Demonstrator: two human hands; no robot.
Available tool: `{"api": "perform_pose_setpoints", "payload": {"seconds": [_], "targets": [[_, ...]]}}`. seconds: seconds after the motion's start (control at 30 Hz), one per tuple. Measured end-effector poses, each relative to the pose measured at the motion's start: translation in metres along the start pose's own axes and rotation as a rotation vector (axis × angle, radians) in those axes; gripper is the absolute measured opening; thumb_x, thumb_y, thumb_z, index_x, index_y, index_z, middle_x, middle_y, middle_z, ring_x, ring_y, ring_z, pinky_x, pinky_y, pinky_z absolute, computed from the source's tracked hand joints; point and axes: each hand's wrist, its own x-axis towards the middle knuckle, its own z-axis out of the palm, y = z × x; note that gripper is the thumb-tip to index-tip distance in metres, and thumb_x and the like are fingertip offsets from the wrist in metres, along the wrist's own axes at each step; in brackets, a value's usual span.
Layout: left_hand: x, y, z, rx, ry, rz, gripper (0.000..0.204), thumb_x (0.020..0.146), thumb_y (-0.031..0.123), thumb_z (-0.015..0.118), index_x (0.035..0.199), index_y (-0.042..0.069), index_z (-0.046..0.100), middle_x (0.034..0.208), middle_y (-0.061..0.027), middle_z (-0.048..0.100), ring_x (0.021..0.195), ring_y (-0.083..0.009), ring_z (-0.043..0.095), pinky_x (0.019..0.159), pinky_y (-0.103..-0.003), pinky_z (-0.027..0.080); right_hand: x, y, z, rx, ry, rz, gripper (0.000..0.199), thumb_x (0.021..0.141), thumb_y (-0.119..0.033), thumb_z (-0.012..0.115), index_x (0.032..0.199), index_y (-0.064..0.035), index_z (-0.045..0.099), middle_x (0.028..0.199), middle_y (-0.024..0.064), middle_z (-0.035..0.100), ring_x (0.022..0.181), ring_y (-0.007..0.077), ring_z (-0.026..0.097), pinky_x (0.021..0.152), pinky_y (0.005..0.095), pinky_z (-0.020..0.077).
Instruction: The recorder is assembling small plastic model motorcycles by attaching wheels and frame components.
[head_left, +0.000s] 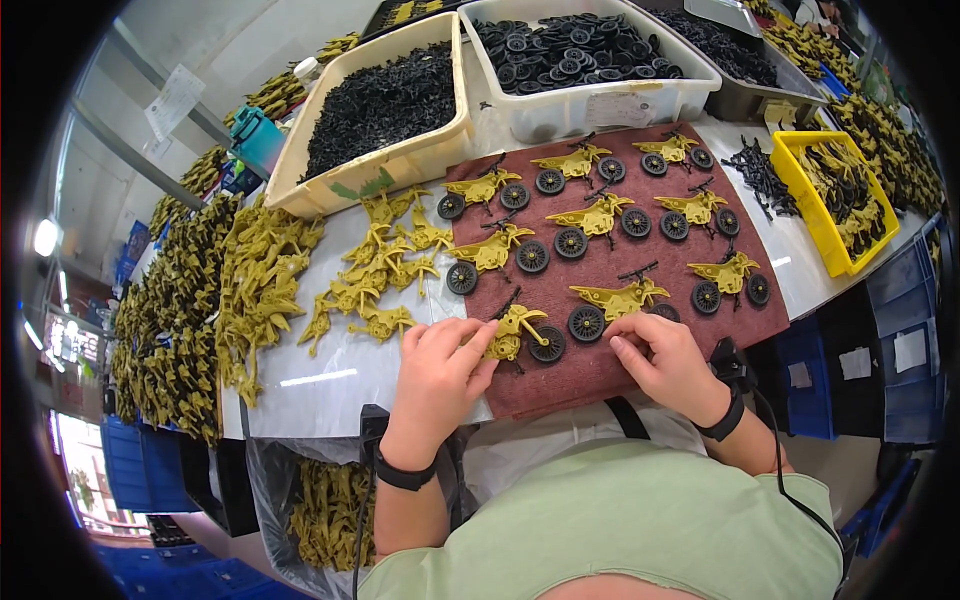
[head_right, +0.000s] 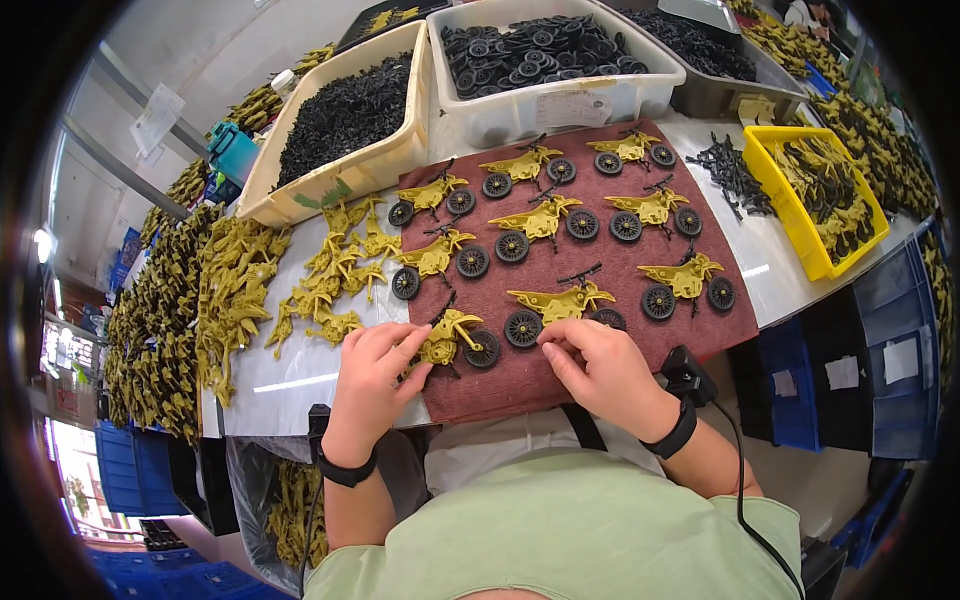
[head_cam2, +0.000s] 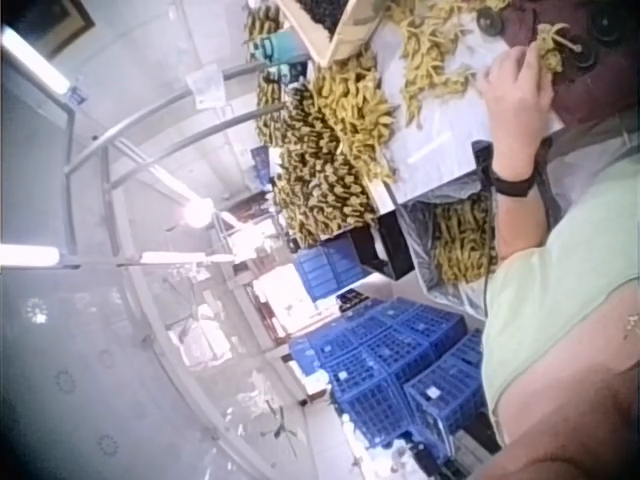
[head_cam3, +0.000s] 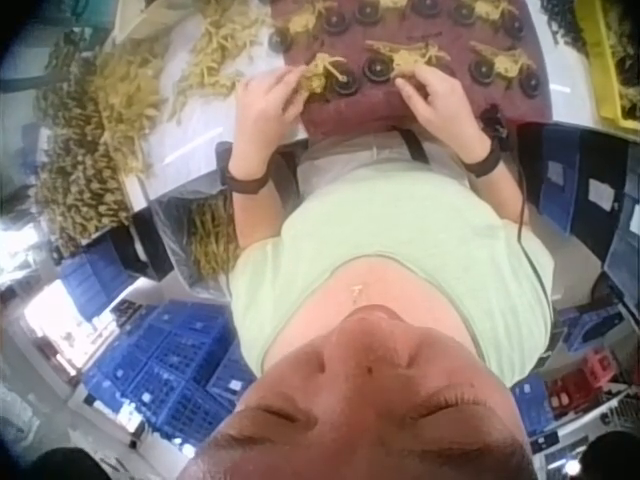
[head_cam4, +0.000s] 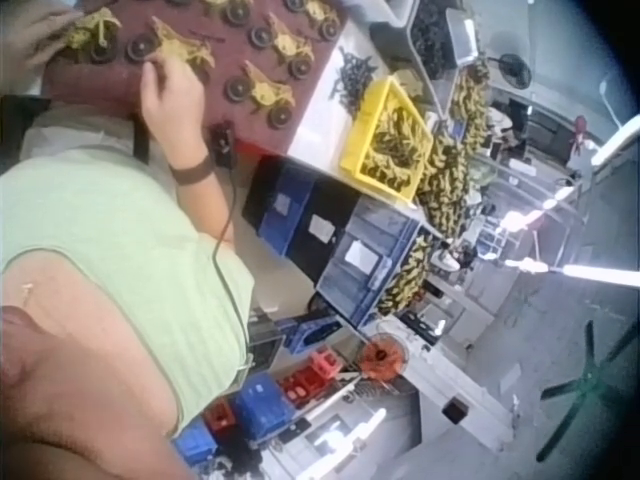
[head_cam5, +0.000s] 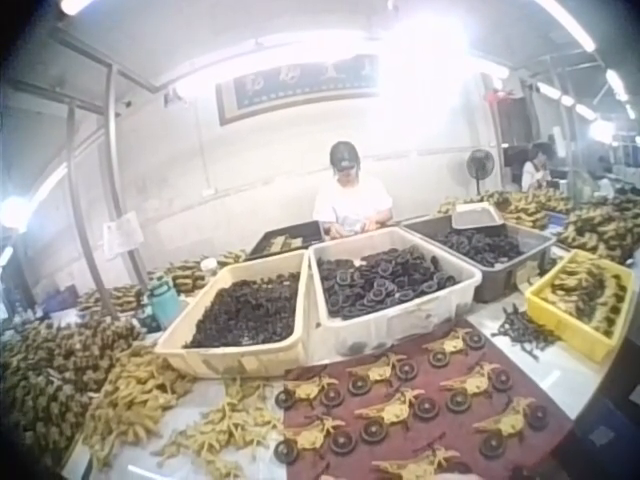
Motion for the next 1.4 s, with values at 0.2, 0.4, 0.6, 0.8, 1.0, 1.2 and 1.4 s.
{"api": "perform_pose_setpoints", "payload": {"seconds": [0.2, 0.4, 0.6, 0.8, 1.0, 1.2, 1.4], "targets": [[-0.001, -0.003, 0.004, -0.027, -0.051, -0.011, 0.038, 0.072, 0.009, 0.075, 0.109, 0.007, 0.065, 0.109, -0.0047, 0.064, 0.1, -0.022, 0.06, 0.089, -0.038, 0.04, 0.001, -0.001, 0.0, -0.015, -0.014, -0.008, 0.013, 0.088, -0.01, 0.06, 0.097, -0.0008, 0.062, 0.083, 0.0128, 0.063, 0.07, 0.0248, 0.063, 0.062, 0.0325, 0.0505], [-0.001, -0.002, 0.003, -0.01, -0.073, -0.028, 0.037, 0.072, 0.009, 0.074, 0.109, 0.01, 0.066, 0.108, -0.0032, 0.064, 0.098, -0.0206, 0.061, 0.088, -0.037, 0.039, 0.0, -0.001, 0.0, -0.008, -0.022, 0.001, 0.013, 0.088, -0.011, 0.06, 0.097, -0.0011, 0.062, 0.084, 0.0129, 0.063, 0.07, 0.0254, 0.062, 0.062, 0.033, 0.0503], [-0.001, 0.009, 0.001, 0.078, -0.064, -0.03, 0.037, 0.072, 0.01, 0.075, 0.108, 0.01, 0.067, 0.108, -0.0037, 0.065, 0.097, -0.0207, 0.061, 0.087, -0.038, 0.04, 0.0, -0.001, -0.001, -0.019, -0.019, -0.002, 0.013, 0.088, -0.011, 0.06, 0.097, -0.0017, 0.062, 0.083, 0.013, 0.063, 0.069, 0.0256, 0.062, 0.062, 0.0331, 0.0497], [-0.005, 0.008, 0.009, 0.109, -0.026, 0.039, 0.035, 0.07, 0.008, 0.075, 0.104, 0.006, 0.068, 0.108, -0.0068, 0.065, 0.096, -0.022, 0.062, 0.085, -0.037, 0.044, 0.0, -0.001, -0.001, -0.025, -0.024, -0.015, 0.013, 0.088, -0.012, 0.06, 0.097, -0.0017, 0.062, 0.083, 0.0127, 0.063, 0.068, 0.0254, 0.061, 0.061, 0.0332, 0.0493], [-0.001, 0.016, 0.022, 0.113, 0.01, 0.014, 0.036, 0.069, 0.003, 0.072, 0.104, -0.002, 0.065, 0.103, -0.0131, 0.065, 0.095, -0.0266, 0.062, 0.081, -0.037, 0.047, -0.003, -0.004, 0.001, -0.003, 0.03, -0.023, 0.011, 0.088, -0.008, 0.061, 0.096, -0.0017, 0.062, 0.081, 0.0118, 0.063, 0.067, 0.0225, 0.061, 0.06, 0.0318, 0.0492], [-0.005, 0.024, 0.037, 0.119, 0.247, -0.091, 0.038, 0.069, -0.003, 0.065, 0.106, 0.0, 0.061, 0.096, -0.0137, 0.065, 0.083, -0.029, 0.061, 0.072, -0.037, 0.048, -0.008, -0.02, -0.001, -0.018, 0.096, -0.124, 0.021, 0.085, -0.006, 0.065, 0.105, -0.0019, 0.062, 0.095, 0.0123, 0.064, 0.076, 0.0208, 0.063, 0.064, 0.031, 0.0502], [-0.001, 0.053, 0.0, -0.343, 0.043, -0.013, 0.03, 0.07, 0.001, 0.064, 0.1, 0.003, 0.064, 0.082, -0.0115, 0.063, 0.07, -0.0298, 0.057, 0.065, -0.037, 0.047, 0.011, -0.02, 0.011, 0.183, 0.068, -0.329, 0.053, 0.075, -0.009, 0.077, 0.124, -0.0063, 0.055, 0.122, 0.0135, 0.054, 0.098, 0.024, 0.059, 0.075, 0.0314, 0.0511]]}}
